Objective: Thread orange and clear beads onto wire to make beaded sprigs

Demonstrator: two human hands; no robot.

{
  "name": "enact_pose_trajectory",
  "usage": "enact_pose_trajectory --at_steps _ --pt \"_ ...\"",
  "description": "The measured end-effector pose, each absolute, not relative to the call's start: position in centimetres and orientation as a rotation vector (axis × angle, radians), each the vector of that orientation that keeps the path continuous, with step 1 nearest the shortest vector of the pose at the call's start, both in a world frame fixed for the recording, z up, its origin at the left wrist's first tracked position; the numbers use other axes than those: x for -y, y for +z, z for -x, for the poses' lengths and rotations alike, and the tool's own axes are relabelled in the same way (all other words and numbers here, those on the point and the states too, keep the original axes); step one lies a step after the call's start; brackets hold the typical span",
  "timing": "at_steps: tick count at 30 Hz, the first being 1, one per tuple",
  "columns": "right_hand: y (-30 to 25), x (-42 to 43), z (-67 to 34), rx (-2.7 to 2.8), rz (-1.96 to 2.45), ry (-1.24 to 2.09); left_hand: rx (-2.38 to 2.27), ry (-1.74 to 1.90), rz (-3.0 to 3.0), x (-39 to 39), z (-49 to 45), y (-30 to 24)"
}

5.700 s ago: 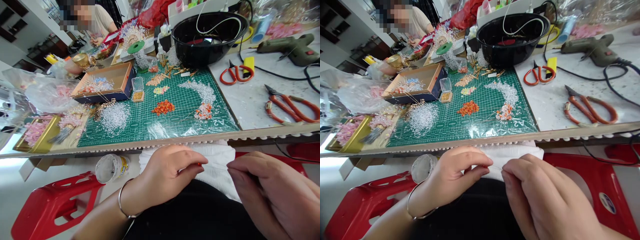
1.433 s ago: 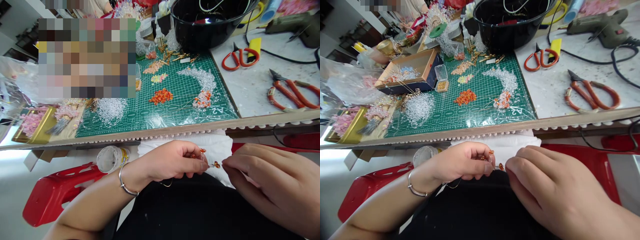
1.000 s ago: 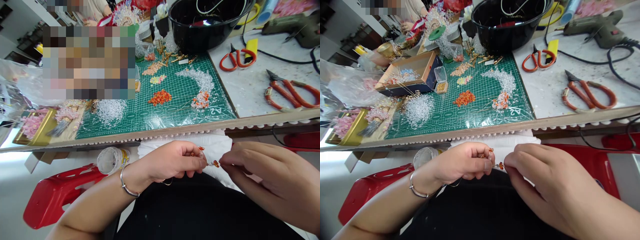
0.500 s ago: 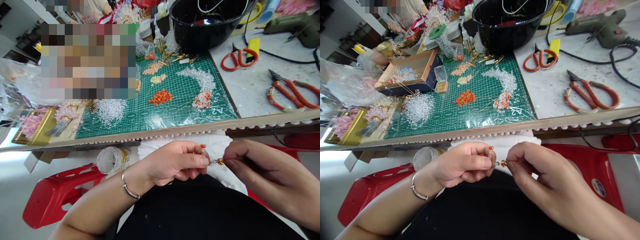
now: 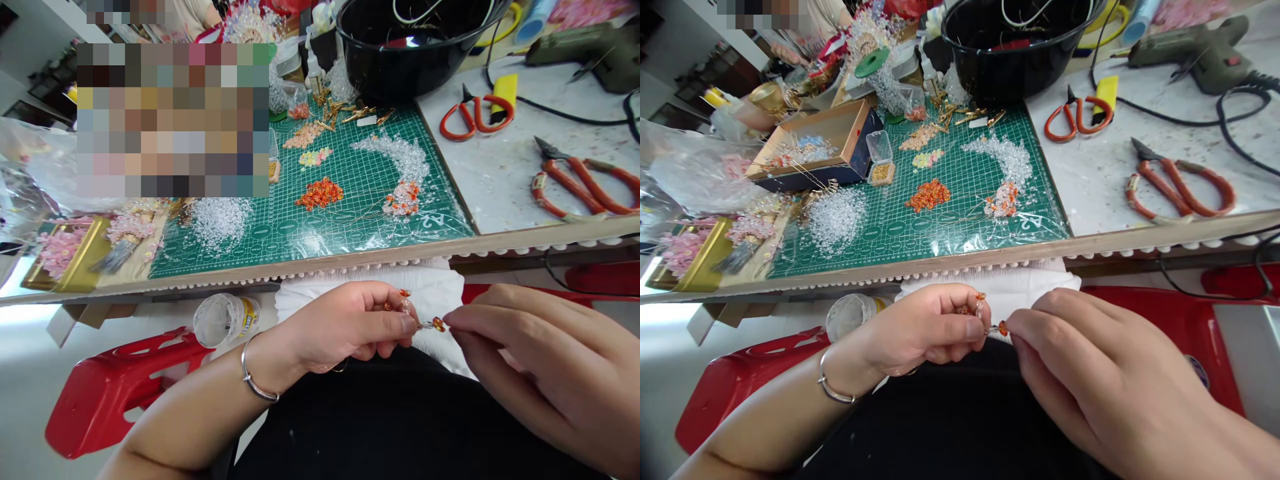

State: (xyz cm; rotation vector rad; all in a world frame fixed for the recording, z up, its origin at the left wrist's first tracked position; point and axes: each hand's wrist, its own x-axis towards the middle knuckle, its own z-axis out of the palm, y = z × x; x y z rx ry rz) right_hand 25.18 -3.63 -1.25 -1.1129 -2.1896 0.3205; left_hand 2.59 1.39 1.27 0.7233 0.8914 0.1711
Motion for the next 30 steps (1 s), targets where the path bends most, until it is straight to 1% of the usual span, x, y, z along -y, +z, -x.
enact_pose_trajectory --at_steps 2,8,14,19,25,28,30 --pt "-1.1 3.6 -25.2 2.266 1.062 0.325 -0.895 0.167 -0.733 -1.4 -2.6 1.3" --pt "-1.3 3.5 -25.4 2.303 1.114 0.414 -0.902 0.174 -0.740 -1.4 -2.6 1.0" --pt "-1.8 3.1 -25.5 2.362 0.973 0.276 -0.845 0.196 -0.663 -1.5 -2.6 0.5" --pt "-1.7 2.7 -25.1 2.376 0.850 0.252 -0.824 0.202 -0.607 -1.5 -2.6 0.4" --pt "-1.7 2.8 -25.2 2.281 1.047 0.453 -0.818 0.200 -0.578 -1.5 -2.5 0.2" --pt "-1.7 3.0 -25.1 2.249 1.108 0.431 -0.839 0.212 -0.577 -1.5 -2.5 0.1" --pt "-1.7 3.1 -24.7 2.283 1.072 0.348 -0.842 0.214 -0.579 -1.5 -2.6 0.1"
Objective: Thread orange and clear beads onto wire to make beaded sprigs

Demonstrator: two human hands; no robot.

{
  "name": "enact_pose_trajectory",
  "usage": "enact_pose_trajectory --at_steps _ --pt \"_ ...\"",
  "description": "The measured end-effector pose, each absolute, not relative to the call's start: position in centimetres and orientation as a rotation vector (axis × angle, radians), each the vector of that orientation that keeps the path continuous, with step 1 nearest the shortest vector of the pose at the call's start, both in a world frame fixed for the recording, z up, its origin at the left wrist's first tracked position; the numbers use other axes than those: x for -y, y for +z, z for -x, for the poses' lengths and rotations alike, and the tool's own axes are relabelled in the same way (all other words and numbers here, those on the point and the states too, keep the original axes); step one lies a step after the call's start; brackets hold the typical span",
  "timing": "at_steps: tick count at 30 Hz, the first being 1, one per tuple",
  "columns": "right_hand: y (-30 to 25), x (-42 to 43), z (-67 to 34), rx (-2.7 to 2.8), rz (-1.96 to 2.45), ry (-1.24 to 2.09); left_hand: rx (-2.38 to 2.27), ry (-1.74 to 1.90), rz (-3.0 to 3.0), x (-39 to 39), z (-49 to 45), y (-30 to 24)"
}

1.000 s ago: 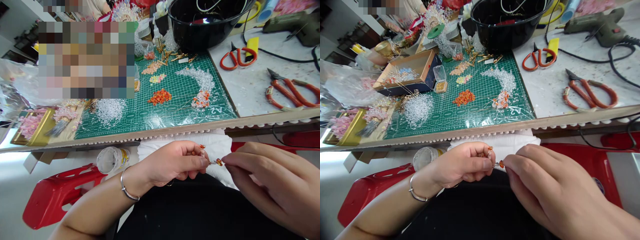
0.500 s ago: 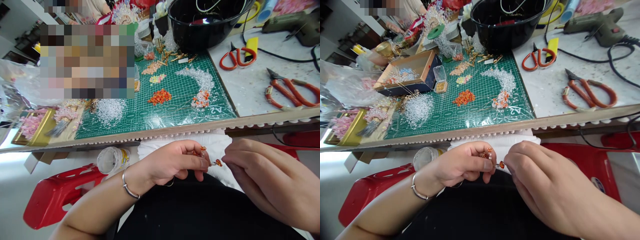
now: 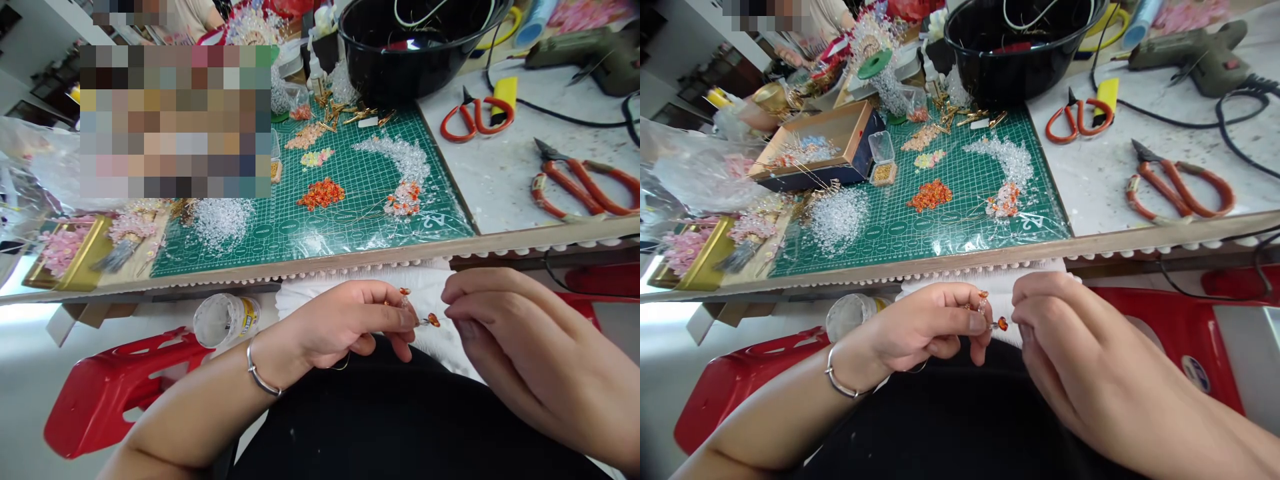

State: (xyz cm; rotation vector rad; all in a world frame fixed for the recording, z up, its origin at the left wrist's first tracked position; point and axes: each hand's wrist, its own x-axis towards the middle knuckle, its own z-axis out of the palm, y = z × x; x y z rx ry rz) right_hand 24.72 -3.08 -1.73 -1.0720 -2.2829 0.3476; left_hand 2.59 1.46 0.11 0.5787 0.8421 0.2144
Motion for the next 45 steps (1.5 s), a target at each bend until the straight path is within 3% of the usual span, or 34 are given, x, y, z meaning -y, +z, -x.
enact_pose_trajectory --at_steps 4,10,19,28,39,45 --pt "-1.8 2.9 -24.1 2.323 0.973 0.190 -0.843 0.208 -0.575 -1.3 -2.6 0.1" --pt "-2.1 2.2 -25.7 2.251 1.092 0.358 -0.867 0.252 -0.540 -1.3 -2.3 0.1" --pt "-2.0 2.2 -24.9 2.311 1.009 0.289 -0.851 0.250 -0.557 -1.2 -2.7 0.3" --pt "-1.8 1.8 -24.7 2.176 1.174 0.829 -0.888 0.280 -0.553 -1.4 -2.6 0.4" --pt "-2.8 1.1 -25.3 2.015 1.340 1.114 -0.860 0.246 -0.662 -1.8 -2.1 0.2" --pt "-3.0 1.3 -25.4 2.023 1.336 1.109 -0.869 0.221 -0.693 -1.7 -2.2 0.2"
